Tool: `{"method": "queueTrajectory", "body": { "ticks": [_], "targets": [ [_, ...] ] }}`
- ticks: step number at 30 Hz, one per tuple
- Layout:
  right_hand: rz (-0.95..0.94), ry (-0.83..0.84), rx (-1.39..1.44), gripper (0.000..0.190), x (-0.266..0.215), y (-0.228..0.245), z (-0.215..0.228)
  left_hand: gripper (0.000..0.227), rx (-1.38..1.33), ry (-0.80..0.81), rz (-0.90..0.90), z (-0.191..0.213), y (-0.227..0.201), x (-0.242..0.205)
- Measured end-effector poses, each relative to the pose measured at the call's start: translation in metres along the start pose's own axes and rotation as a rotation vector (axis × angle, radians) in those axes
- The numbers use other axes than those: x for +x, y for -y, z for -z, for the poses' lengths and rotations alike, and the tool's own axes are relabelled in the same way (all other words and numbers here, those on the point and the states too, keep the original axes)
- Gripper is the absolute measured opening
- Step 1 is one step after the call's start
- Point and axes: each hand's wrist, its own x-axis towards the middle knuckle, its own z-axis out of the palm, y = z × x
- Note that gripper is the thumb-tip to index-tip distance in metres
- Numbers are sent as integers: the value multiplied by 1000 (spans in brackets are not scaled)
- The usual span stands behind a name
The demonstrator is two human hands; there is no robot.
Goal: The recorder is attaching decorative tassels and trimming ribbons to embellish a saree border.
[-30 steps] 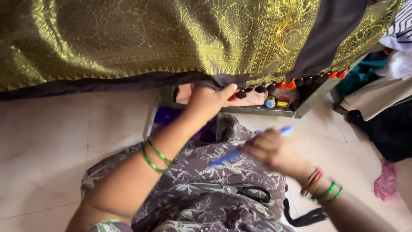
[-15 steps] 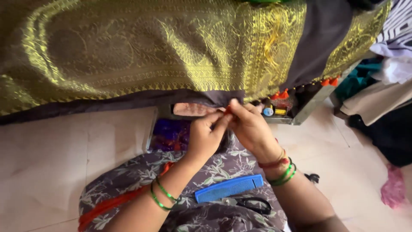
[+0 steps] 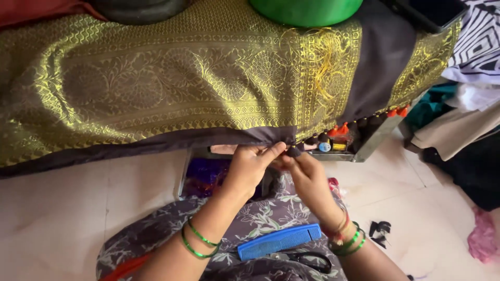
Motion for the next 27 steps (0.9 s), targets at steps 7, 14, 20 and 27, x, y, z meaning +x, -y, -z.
{"method": "queueTrajectory", "body": {
  "ticks": [7, 14, 20, 27],
  "targets": [
    [609, -347, -284, 35, 14, 106, 35, 22, 307, -171, -36, -7, -11, -10],
    [744, -372, -765, 8, 56, 164, 22, 25, 506, -124, -281, -12, -19, -14],
    [837, -412, -738, 8, 11, 130, 8, 23, 458, -158, -150, -10, -25, -16],
    [535, -156, -817, 11, -48, 68, -11, 19, -4, -85, 187, -24, -43, -24]
  ]
}}
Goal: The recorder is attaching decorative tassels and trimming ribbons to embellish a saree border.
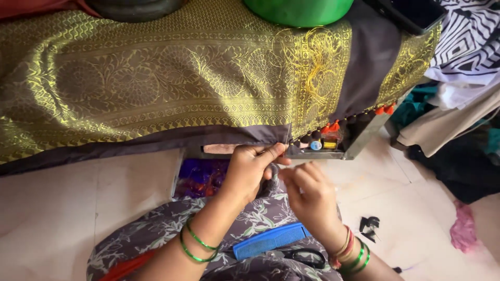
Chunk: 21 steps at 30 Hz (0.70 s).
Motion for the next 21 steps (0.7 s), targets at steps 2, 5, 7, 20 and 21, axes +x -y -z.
{"method": "queueTrajectory", "body": {
  "ticks": [2, 5, 7, 20, 21],
  "targets": [
    [-119, 110, 131, 8, -7, -11, 7, 20, -94, 53, 34, 6, 12, 5],
    [-186, 185, 730, 6, -22, -56, 23, 20, -280, 87, 116, 13, 19, 12],
    [-137, 142, 1196, 8, -22, -76, 44, 20, -375, 68, 172, 17, 20, 15],
    [-98, -93, 1316, 5, -8, -92, 87, 18, -456, 41, 152, 16, 18, 12],
    [-112, 64, 870, 8, 10, -51, 76, 19, -391, 44, 139, 14, 16, 9]
  ]
}}
